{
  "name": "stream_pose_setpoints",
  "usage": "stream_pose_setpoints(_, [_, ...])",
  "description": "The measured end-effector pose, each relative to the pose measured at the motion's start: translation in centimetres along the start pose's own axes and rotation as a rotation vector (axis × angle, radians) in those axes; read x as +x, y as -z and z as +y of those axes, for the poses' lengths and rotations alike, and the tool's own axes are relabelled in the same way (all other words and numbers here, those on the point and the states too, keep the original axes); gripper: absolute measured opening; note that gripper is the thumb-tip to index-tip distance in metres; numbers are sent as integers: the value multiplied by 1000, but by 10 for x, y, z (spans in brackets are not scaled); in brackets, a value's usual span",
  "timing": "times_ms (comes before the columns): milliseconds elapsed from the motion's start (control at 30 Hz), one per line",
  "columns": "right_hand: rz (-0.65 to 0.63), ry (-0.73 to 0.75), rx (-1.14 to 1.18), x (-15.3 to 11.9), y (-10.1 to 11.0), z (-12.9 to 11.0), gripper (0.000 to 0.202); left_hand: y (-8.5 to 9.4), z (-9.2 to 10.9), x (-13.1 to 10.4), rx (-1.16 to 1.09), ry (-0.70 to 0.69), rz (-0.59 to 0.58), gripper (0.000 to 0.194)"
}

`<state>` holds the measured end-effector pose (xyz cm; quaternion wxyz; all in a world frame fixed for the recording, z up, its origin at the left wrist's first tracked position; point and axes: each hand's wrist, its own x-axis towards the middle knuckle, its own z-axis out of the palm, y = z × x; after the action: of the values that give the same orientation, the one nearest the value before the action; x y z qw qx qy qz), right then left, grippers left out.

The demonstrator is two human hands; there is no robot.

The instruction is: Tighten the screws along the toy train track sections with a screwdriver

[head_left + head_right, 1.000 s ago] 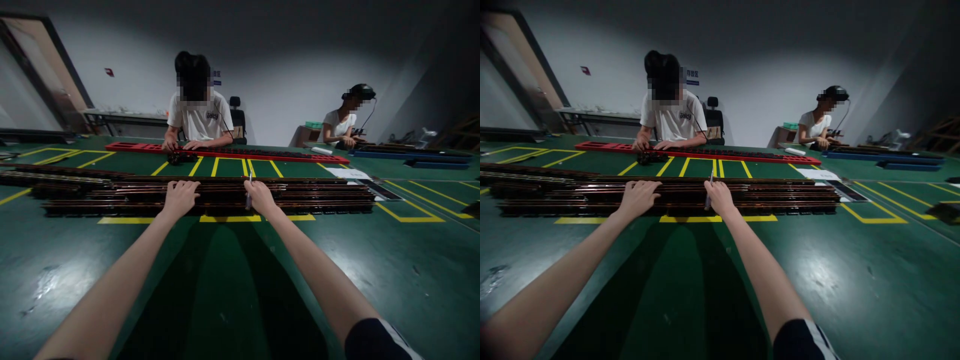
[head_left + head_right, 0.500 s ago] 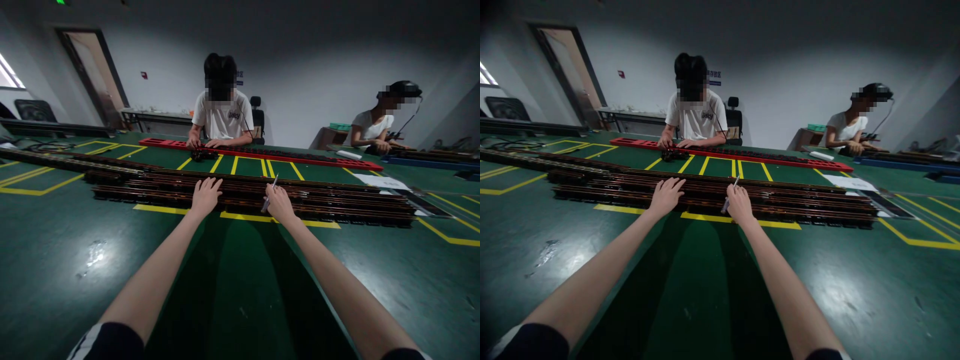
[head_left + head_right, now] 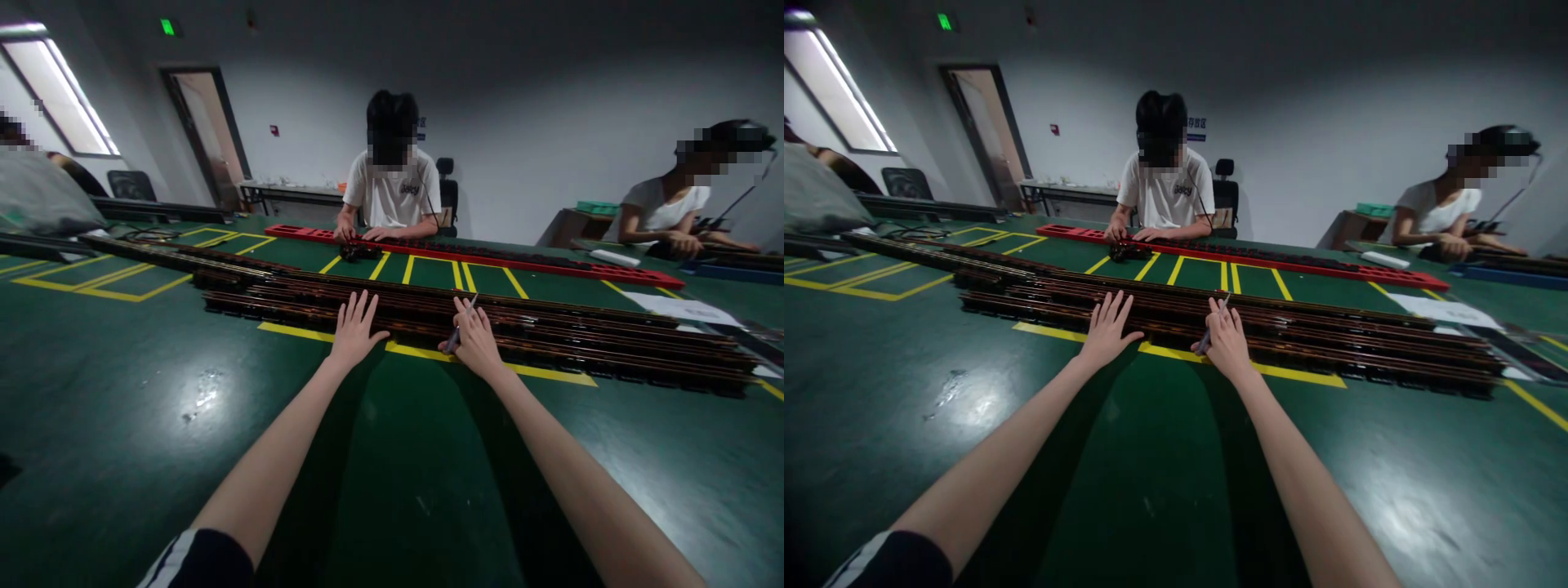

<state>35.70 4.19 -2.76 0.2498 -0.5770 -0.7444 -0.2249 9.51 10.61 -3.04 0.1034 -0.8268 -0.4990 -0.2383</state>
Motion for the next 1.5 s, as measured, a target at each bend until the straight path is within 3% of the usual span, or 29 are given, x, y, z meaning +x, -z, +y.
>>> stream_pose_setpoints(167, [57, 44, 69, -3, -2, 6, 38, 8, -1, -11, 11, 20, 20, 66])
stream_pose_setpoints(300, [131, 73, 112, -8, -4, 6, 38, 26, -27, -33, 81, 130, 56, 52])
stream_pose_setpoints(433, [197, 113, 193, -9, -4, -6, 28, 55, -78, -72, 219, 438, 90, 46])
stream_pose_setpoints(600, [204, 185, 324, -9, 3, -48, 18, 108, -136, -135, 363, 855, 205, 40])
stream_pose_setpoints(767, [142, 290, 413, -13, 12, -82, 15, 141, -165, -181, 280, 1262, 460, 46])
stream_pose_setpoints(867, [129, 268, 417, -15, 10, -84, 15, 147, -170, -192, 190, 1309, 554, 45])
stream_pose_setpoints(967, [129, 205, 415, -14, 6, -81, 15, 153, -169, -196, 167, 1254, 537, 44])
stream_pose_setpoints(1167, [74, 164, 407, -13, 1, -82, 16, 163, -150, -184, 389, 1223, 107, 36])
stream_pose_setpoints(1233, [77, 156, 403, -12, 0, -83, 16, 158, -137, -172, 400, 1175, 53, 34])
stream_pose_setpoints(1267, [84, 152, 402, -12, 0, -83, 16, 153, -129, -166, 409, 1102, 2, 35])
stream_pose_setpoints(1367, [109, 139, 397, -12, 1, -83, 14, 136, -96, -145, 390, 1048, -31, 32])
stream_pose_setpoints(1500, [137, 115, 395, -15, 7, -86, 10, 119, -33, -122, 310, 843, -71, 35])
